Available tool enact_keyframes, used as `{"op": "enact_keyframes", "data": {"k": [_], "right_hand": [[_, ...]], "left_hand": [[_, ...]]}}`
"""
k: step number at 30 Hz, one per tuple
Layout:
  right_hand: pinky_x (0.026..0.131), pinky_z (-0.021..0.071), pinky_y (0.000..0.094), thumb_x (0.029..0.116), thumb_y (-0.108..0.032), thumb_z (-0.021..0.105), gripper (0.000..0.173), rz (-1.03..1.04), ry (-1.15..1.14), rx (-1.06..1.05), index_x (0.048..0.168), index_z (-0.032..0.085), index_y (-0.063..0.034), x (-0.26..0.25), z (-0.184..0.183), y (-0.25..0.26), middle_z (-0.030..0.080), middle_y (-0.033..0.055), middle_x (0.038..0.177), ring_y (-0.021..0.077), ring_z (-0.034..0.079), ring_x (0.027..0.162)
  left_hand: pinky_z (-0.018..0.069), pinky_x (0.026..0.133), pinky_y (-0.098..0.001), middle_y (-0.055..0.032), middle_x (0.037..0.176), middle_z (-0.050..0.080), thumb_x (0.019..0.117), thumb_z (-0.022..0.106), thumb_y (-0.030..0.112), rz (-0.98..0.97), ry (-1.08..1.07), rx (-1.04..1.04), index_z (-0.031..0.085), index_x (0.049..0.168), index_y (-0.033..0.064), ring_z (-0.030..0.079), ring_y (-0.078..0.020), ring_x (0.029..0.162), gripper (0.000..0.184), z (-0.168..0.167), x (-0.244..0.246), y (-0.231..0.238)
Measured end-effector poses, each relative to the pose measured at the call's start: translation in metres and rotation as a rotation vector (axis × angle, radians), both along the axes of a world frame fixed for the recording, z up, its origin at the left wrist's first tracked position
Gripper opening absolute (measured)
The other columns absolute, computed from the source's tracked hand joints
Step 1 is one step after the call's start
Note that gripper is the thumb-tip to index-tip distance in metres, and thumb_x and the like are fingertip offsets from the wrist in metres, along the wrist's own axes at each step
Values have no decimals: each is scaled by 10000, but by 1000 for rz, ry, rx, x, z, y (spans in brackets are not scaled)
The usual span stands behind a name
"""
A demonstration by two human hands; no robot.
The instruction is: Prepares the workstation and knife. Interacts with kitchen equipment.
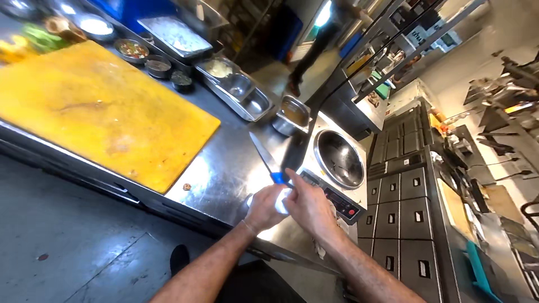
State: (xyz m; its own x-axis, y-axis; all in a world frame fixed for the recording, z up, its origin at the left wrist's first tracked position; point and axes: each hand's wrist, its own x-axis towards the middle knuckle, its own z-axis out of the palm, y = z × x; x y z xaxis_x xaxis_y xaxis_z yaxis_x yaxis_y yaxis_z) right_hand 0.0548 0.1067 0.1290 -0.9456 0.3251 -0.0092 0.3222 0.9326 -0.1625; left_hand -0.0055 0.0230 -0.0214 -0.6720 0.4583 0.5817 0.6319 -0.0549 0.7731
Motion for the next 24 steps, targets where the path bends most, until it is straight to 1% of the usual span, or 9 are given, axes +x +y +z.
{"op": "enact_keyframes", "data": {"k": [5, 8, 10, 12, 14, 16, 19, 22, 24], "right_hand": [[690, 547, 514, 902, -179, 683, 609, -29, -58, 33, 1493, 538, -209, -4, 0, -3, 699, 88, 787, 290, 681, 725], [656, 558, 505, 912, -203, 697, 621, 17, -80, -44, 1506, 521, -246, -6, 12, 5, 700, 56, 783, 259, 681, 701], [661, 608, 451, 931, -219, 719, 619, 10, -4, -195, 1512, 510, -272, -5, 32, 17, 741, -17, 835, 163, 703, 697], [664, 608, 414, 946, -171, 724, 559, -8, 161, -304, 1472, 540, -211, -2, 42, 33, 759, -22, 883, 133, 703, 702], [709, 611, 380, 972, -183, 708, 491, -19, 201, -462, 1439, 559, -170, 0, 23, 48, 758, -8, 934, 123, 705, 749], [837, 613, 399, 1017, -234, 650, 462, 0, 90, -683, 1454, 540, -134, 3, -13, 52, 735, 50, 1125, 163, 719, 919], [927, 574, 436, 1058, -324, 547, 511, 8, -63, -985, 1532, 460, -154, 4, -61, 37, 651, 91, 1335, 210, 680, 1092], [820, 572, 402, 1053, -380, 544, 542, -29, -115, -1131, 1546, 442, -180, 2, -85, 25, 688, 96, 1164, 187, 679, 936], [779, 580, 385, 1059, -350, 533, 483, -37, -92, -1265, 1504, 491, -168, 0, -100, 23, 705, 104, 1082, 185, 688, 873]], "left_hand": [[593, 892, -409, -99, 1055, 732, 749, 817, 314, 13, 6, -21, 705, 1170, 40, 717, -207, 976, 514, 0, 0, 0], [588, 919, -412, -85, 1094, 728, 761, 846, 333, -29, -76, -31, 689, 1217, 62, 707, -184, 1014, 553, 3, -3, -1], [595, 927, -407, -81, 1096, 736, 735, 904, 306, -42, -295, -39, 667, 1247, 62, 714, -162, 1007, 615, 19, -10, -8], [592, 903, -433, -119, 1114, 718, 793, 894, 295, -39, -668, -29, 594, 1323, 62, 709, -198, 992, 651, 40, -19, -18], [609, 826, -418, -117, 1108, 715, 878, 804, 300, -88, -1088, 177, 560, 1362, 96, 713, -217, 939, 579, 43, -28, -22], [616, 803, -424, -110, 1102, 714, 970, 675, 465, -151, -1382, 359, 546, 1370, 135, 714, -231, 941, 535, 41, -34, -23], [589, 879, -448, -94, 1152, 695, 973, 497, 685, -147, -1479, 426, 565, 1359, 133, 685, -221, 1028, 676, 45, -31, -28], [522, 1027, -460, -102, 1356, 626, 993, 370, 724, -99, -1456, 417, 470, 1482, 127, 614, -232, 1222, 778, 52, -23, -35], [495, 1067, -472, -130, 1421, 583, 994, 379, 719, -25, -1493, 412, 406, 1527, 101, 587, -265, 1273, 817, 59, -21, -43]]}}
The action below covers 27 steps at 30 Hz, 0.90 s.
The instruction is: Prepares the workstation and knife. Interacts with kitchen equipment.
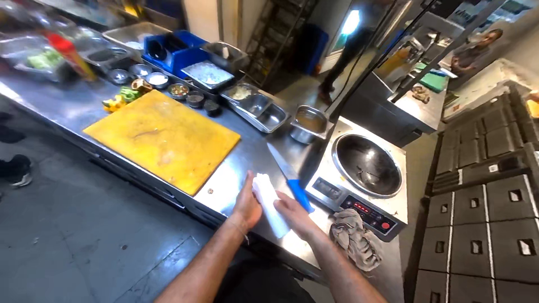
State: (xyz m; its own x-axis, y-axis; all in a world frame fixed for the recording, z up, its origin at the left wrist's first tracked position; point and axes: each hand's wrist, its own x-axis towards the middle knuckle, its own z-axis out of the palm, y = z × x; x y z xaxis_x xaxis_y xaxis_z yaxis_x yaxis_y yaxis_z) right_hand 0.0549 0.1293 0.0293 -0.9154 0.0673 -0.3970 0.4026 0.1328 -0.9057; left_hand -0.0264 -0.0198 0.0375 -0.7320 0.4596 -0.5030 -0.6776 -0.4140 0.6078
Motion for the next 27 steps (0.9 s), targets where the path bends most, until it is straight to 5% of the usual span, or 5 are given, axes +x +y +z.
{"op": "enact_keyframes", "data": {"k": [4, 11, 19, 21, 27], "right_hand": [[844, 594, 411, 1064, -304, 470, 391, -50, -20, -409, 1354, 583, -67, -4, -22, -12, 711, 146, 1077, 220, 704, 932], [805, 625, 413, 1063, -300, 441, 369, -48, -107, -610, 1237, 597, -15, -56, -30, -76, 727, 166, 1018, 240, 729, 898], [864, 582, 510, 998, -373, 663, 455, 278, 109, 241, 1371, 610, -118, -265, 2, -142, 718, 145, 1130, 266, 710, 964], [987, 530, 574, 961, -422, 708, 608, 321, 236, 541, 1471, 536, -139, -315, 2, -149, 680, 167, 1266, 314, 676, 1128], [959, 538, 585, 938, -466, 704, 838, 472, 307, 1143, 1607, 325, -134, -367, -25, -156, 575, 197, 1407, 391, 602, 1245]], "left_hand": [[488, 1059, -504, -160, 1458, 548, 1026, 350, 680, 23, -7, -103, 318, 1579, 128, 582, -306, 1283, 783, 3, 8, -38], [562, 975, -506, -186, 1219, 698, 1121, 208, 465, 116, -11, -94, 515, 1406, 4, 688, -322, 1129, 623, -41, 22, -152], [598, 888, -470, -169, 1158, 720, 1123, 315, 336, 222, -87, -305, 567, 1343, -5, 718, -296, 1034, 477, -84, 14, -286], [597, 893, -469, -171, 1169, 717, 1120, 329, 311, 249, -46, -339, 564, 1342, -9, 715, -296, 1049, 455, -83, -2, -310], [605, 878, -452, -173, 1150, 720, 1103, 373, 291, 192, 51, -349, 570, 1320, -24, 717, -294, 1038, 430, -75, -66, -333]]}}
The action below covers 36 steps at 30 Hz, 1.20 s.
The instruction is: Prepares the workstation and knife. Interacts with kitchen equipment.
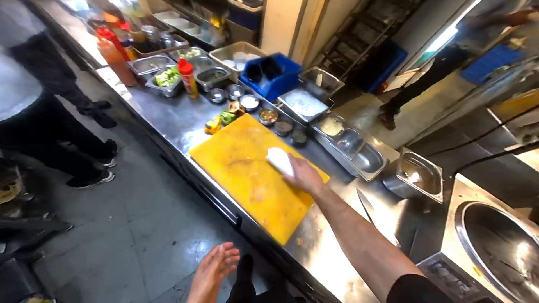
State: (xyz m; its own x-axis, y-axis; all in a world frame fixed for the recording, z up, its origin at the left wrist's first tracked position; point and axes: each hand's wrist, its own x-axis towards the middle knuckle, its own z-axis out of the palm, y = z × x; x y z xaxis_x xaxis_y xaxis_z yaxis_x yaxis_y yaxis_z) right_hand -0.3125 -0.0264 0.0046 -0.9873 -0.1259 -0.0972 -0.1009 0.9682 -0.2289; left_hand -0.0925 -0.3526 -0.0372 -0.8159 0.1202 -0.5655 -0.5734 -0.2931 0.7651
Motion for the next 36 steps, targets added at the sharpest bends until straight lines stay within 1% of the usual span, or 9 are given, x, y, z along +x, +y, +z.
{"op": "enact_keyframes", "data": {"k": [6, 12, 15, 18, 23, 28, 31, 34, 36], "right_hand": [[1040, 461, 618, 867, -626, 718, 982, -48, 46, -53, 1631, 281, -189, 10, 5, 10, 566, 163, 1449, 378, 555, 1312], [1098, 456, 597, 988, -331, 672, 626, -506, 279, -320, 1534, 462, -109, 154, 15, 104, 541, 191, 1477, 383, 537, 1345], [1037, 455, 664, 944, -191, 712, 575, -734, 278, -180, 1456, 528, -5, 255, -10, 146, 535, 315, 1409, 510, 536, 1281], [1056, 370, 747, 933, -74, 631, 560, -769, 225, 14, 1482, 525, -37, 311, -32, 160, 482, 329, 1478, 566, 493, 1315], [988, 432, 734, 933, 42, 570, 450, -722, 266, 16, 1375, 626, -22, 325, -41, 154, 548, 330, 1408, 593, 536, 1241], [993, 422, 726, 937, -65, 582, 548, -868, 134, 128, 1479, 554, -137, 335, -51, 152, 524, 330, 1425, 592, 506, 1265], [884, 451, 769, 936, -93, 640, 587, -974, 53, 74, 1506, 518, -161, 320, -51, 137, 498, 434, 1331, 660, 519, 1158], [799, 485, 776, 922, -97, 709, 710, -1181, -59, -37, 1563, 417, -183, 309, -36, 88, 564, 398, 1250, 622, 588, 1060], [769, 461, 780, 971, -80, 649, 612, -1339, 37, -183, 1544, 443, -145, 302, -19, 39, 640, 371, 1127, 579, 635, 953]], "left_hand": [[601, 895, -452, -175, 1167, 711, 1089, 435, 290, -181, 136, -40, 580, 1319, -27, 707, -298, 1058, 417, 22, -70, 23], [604, 890, -448, -197, 1162, 711, 1104, 384, 236, -242, 155, -6, 573, 1320, -46, 715, -305, 1039, 403, 34, -103, 48], [607, 877, -441, -199, 1146, 713, 1112, 365, 221, -186, 135, -6, 579, 1304, -50, 721, -299, 1013, 395, 38, -103, 52], [617, 842, -433, -200, 1084, 723, 1108, 405, 185, -115, 123, -48, 601, 1249, -60, 731, -296, 953, 344, 41, -105, 55], [599, 845, -395, -130, 1035, 735, 1051, 562, 126, -132, 490, -521, 651, 1196, -23, 721, -213, 930, 226, 55, -170, 34], [406, 1120, -615, -286, 1421, 546, 1072, 512, 201, -315, 653, -1250, 544, 1420, -33, 533, -442, 1322, 420, 37, -309, -60], [467, 1044, -615, -275, 1314, 614, 1073, 539, 239, -537, 635, -1235, 600, 1383, -6, 615, -425, 1197, 400, 11, -356, -88], [551, 898, -565, -217, 1134, 672, 1015, 652, 237, -630, 712, -1126, 688, 1254, 10, 679, -338, 974, 332, 3, -365, -102], [581, 842, -518, -166, 1068, 676, 986, 695, 246, -688, 737, -1057, 701, 1224, 20, 686, -278, 900, 328, 4, -366, -109]]}}
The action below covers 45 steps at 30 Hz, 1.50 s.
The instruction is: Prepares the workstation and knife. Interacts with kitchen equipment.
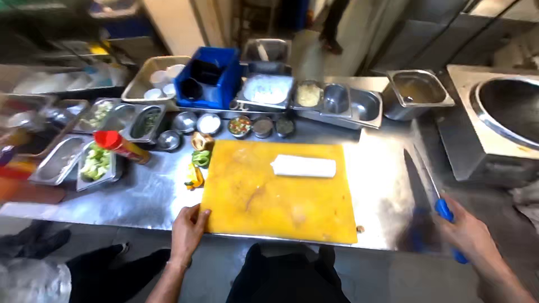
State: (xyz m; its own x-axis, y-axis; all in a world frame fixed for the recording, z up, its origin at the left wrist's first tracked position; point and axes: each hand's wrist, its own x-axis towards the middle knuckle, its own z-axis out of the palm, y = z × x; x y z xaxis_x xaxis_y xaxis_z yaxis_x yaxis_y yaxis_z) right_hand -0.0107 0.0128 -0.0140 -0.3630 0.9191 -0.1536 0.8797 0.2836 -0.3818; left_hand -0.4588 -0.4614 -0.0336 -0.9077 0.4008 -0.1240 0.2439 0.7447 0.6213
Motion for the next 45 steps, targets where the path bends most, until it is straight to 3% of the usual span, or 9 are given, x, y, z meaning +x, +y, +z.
{"op": "enact_keyframes", "data": {"k": [4, 6, 11, 14, 18, 28, 36, 41, 45], "right_hand": [[633, 547, 559, 898, -133, 574, 699, 11, 323, 29, 1569, 385, -76, -31, 26, -146, 661, 244, 1068, 337, 652, 748], [636, 573, 401, 928, -223, 547, 567, 193, 406, 71, 1455, 539, -14, -62, 20, -226, 704, 168, 1022, 192, 653, 727], [613, 601, 455, 1029, -328, 549, 402, 580, 210, -110, 1426, 611, -320, -144, -10, -353, 678, 120, 1070, 253, 697, 767], [663, 602, 471, 1051, -323, 508, 423, 621, 88, -141, 1471, 558, -327, -181, -13, -370, 657, 151, 1127, 298, 703, 824], [713, 610, 461, 1057, -279, 466, 464, 328, -17, -141, 1517, 512, -253, -216, -3, -381, 629, 206, 1225, 321, 715, 836], [780, 600, 500, 1066, -283, 454, 477, -73, -93, -130, 1540, 491, -249, -155, -1, -363, 660, 199, 1204, 332, 719, 889], [837, 592, 470, 1049, -290, 485, 473, -71, 33, -113, 1515, 532, -223, -139, -1, -359, 685, 179, 1167, 307, 709, 947], [689, 601, 498, 1065, -354, 484, 417, 363, -4, -141, 1471, 560, -298, -156, -4, -390, 666, 173, 1153, 325, 713, 834], [817, 594, 519, 1058, -293, 467, 461, 67, -77, -96, 1513, 526, -248, -123, 2, -344, 688, 170, 1183, 330, 717, 936]], "left_hand": [[592, 791, -487, -139, 982, 692, 937, 743, 311, -167, -65, 12, 723, 1124, 13, 690, -252, 834, 352, 4, -4, -7], [598, 762, -457, -111, 933, 708, 936, 736, 327, -294, -83, 23, 739, 1046, 23, 694, -219, 793, 324, 2, -12, -13], [585, 662, -355, -53, 799, 689, 987, 559, 263, -552, 130, 195, 749, 880, 41, 665, -140, 695, 312, -30, -41, -27], [578, 616, -375, -65, 762, 676, 987, 527, 295, -532, 232, 224, 748, 880, 33, 659, -168, 654, 359, -43, -36, -28], [560, 598, -349, -67, 744, 666, 990, 531, 299, -555, 253, 230, 746, 878, 25, 642, -160, 633, 366, -46, -35, -29], [540, 602, -356, -89, 721, 650, 990, 535, 299, -574, 221, 244, 740, 873, -1, 627, -167, 625, 382, -44, -37, -29], [551, 600, -360, -90, 731, 659, 975, 536, 303, -557, 168, 264, 747, 892, -4, 630, -165, 620, 381, -50, -38, -30], [541, 585, -357, -84, 717, 645, 978, 528, 309, -560, 167, 275, 743, 879, 3, 619, -160, 609, 387, -51, -38, -30], [537, 574, -339, -75, 706, 652, 970, 535, 313, -557, 170, 284, 746, 866, 10, 614, -145, 589, 384, -50, -38, -29]]}}
